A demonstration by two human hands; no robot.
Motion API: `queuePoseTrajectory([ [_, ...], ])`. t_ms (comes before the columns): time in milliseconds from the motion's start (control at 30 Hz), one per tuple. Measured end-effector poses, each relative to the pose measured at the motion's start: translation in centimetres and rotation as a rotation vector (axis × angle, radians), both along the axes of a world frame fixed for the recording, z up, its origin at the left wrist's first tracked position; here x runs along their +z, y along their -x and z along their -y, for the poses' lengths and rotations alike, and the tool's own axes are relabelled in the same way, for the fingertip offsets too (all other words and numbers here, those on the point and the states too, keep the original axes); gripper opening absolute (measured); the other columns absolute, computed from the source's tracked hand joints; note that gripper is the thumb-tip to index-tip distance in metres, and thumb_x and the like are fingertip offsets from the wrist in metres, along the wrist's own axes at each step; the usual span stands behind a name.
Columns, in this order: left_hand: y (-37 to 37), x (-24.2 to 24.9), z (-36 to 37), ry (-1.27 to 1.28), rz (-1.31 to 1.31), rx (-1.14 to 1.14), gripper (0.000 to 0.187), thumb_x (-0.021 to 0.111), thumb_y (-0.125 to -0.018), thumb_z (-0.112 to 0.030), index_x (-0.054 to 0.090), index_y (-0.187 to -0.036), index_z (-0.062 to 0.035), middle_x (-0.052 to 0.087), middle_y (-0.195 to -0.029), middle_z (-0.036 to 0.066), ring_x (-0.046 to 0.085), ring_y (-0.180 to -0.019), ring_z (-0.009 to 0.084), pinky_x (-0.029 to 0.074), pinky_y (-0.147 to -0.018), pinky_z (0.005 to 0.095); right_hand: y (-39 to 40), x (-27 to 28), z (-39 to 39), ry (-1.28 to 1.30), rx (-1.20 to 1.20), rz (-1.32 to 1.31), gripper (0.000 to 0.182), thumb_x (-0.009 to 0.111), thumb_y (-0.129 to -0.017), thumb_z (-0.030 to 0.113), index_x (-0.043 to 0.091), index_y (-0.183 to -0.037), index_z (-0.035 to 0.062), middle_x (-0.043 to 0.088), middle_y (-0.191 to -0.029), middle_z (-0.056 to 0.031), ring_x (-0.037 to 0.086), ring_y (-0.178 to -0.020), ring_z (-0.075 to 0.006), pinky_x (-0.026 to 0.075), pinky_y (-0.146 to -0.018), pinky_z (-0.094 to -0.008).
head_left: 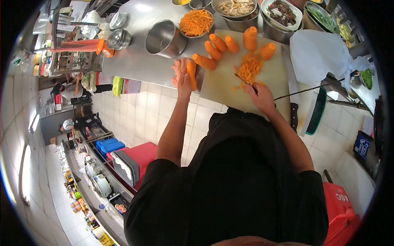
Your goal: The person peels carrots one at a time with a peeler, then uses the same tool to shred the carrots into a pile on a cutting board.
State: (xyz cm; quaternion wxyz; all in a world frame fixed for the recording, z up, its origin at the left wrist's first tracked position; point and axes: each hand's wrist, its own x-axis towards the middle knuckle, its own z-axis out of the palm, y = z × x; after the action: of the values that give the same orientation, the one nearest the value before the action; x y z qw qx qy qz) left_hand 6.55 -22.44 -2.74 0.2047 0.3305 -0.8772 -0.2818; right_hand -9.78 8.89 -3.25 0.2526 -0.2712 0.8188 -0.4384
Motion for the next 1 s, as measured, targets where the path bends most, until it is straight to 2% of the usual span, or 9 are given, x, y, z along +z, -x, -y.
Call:
queuePoseTrajectory([
  [67,1.1,-0.9,1.8,0.227,-0.002,-0.077,0.046,0.040,-0.102,-0.011,0.042,-0.148,-0.0041,0.038,-0.153,0.015,0.037,-0.140,0.0245,0.036,-0.107,0.0346,-0.1,0.0,0.2,-0.003,-0.016,-0.009,0.047,0.059,-0.094,0.046,0.064,-0.082,0.0011,0.062,-0.069,-0.0206,0.061,-0.066,-0.0401,0.046,-0.061,-0.0472],
  [133,1.1,-6.2,5.9,-0.121,-0.219,-0.109,0.046,0.040,-0.103,-0.010,0.041,-0.149,-0.0042,0.033,-0.156,0.012,0.034,-0.142,0.0234,0.038,-0.109,0.0369,-0.1,-0.1,0.1,-0.010,-0.028,-0.014,0.047,0.059,-0.094,0.046,0.064,-0.082,0.0006,0.061,-0.069,-0.0211,0.061,-0.065,-0.0404,0.046,-0.061,-0.0475],
  [200,2.3,-7.0,6.9,-0.221,-0.274,-0.105,0.046,0.041,-0.103,-0.011,0.040,-0.149,-0.0047,0.031,-0.156,0.014,0.031,-0.144,0.0267,0.036,-0.112,0.0389,0.1,-0.5,0.3,-0.007,-0.026,-0.021,0.048,0.059,-0.094,0.046,0.064,-0.081,-0.0001,0.061,-0.069,-0.0217,0.060,-0.066,-0.0407,0.046,-0.061,-0.0478],
  [333,3.8,-3.2,7.0,0.037,-0.079,-0.059,0.049,0.043,-0.101,-0.020,0.041,-0.148,-0.0061,0.034,-0.153,0.024,0.026,-0.145,0.0399,0.023,-0.119,0.0431,0.3,-0.6,0.5,0.023,-0.051,-0.025,0.048,0.060,-0.094,0.044,0.063,-0.079,-0.0013,0.060,-0.069,-0.0222,0.060,-0.064,-0.0404,0.046,-0.061,-0.0470],
  [533,3.6,-2.0,5.9,0.136,-0.074,-0.089,0.052,0.047,-0.100,-0.021,0.039,-0.148,-0.0026,0.031,-0.156,0.024,0.021,-0.148,0.0384,0.018,-0.121,0.0413,0.5,-0.3,0.6,0.051,-0.074,-0.003,0.047,0.061,-0.094,0.041,0.061,-0.077,-0.0022,0.059,-0.068,-0.0224,0.058,-0.061,-0.0396,0.046,-0.060,-0.0454],
  [633,3.5,-1.4,4.3,0.168,-0.208,-0.088,0.052,0.051,-0.099,-0.018,0.040,-0.147,-0.0004,0.040,-0.148,0.025,0.031,-0.143,0.0389,0.027,-0.116,0.0433,0.4,0.0,0.4,0.051,-0.072,-0.006,0.046,0.061,-0.094,0.041,0.062,-0.078,-0.0022,0.060,-0.069,-0.0223,0.058,-0.062,-0.0392,0.046,-0.060,-0.0449],
  [733,1.5,-2.0,4.3,-0.068,-0.016,0.117,0.046,0.050,-0.099,-0.011,0.046,-0.145,-0.0049,0.055,-0.122,0.012,0.053,-0.106,0.0226,0.044,-0.090,0.0354,0.3,0.1,0.3,0.067,-0.079,0.006,0.045,0.061,-0.094,0.041,0.063,-0.079,-0.0020,0.061,-0.070,-0.0222,0.059,-0.064,-0.0390,0.047,-0.061,-0.0449],
  [900,1.4,5.0,-2.8,-0.022,-0.236,0.081,0.040,0.055,-0.096,-0.007,0.053,-0.136,-0.0025,0.056,-0.107,0.010,0.054,-0.099,0.0188,0.047,-0.081,0.0313,0.3,0.1,0.0,0.091,-0.077,-0.003,0.043,0.062,-0.094,0.040,0.064,-0.082,-0.0009,0.063,-0.073,-0.0222,0.060,-0.067,-0.0402,0.047,-0.064,-0.0458],
  [1000,2.4,7.6,-7.0,-0.042,-0.285,-0.063,0.039,0.055,-0.096,-0.005,0.054,-0.135,-0.0026,0.056,-0.101,0.008,0.055,-0.091,0.0155,0.048,-0.073,0.0280,0.2,-0.1,-0.5,0.094,-0.057,-0.033,0.048,0.060,-0.095,0.044,0.061,-0.079,-0.0014,0.059,-0.068,-0.0198,0.060,-0.064,-0.0350,0.046,-0.061,-0.0447],
])
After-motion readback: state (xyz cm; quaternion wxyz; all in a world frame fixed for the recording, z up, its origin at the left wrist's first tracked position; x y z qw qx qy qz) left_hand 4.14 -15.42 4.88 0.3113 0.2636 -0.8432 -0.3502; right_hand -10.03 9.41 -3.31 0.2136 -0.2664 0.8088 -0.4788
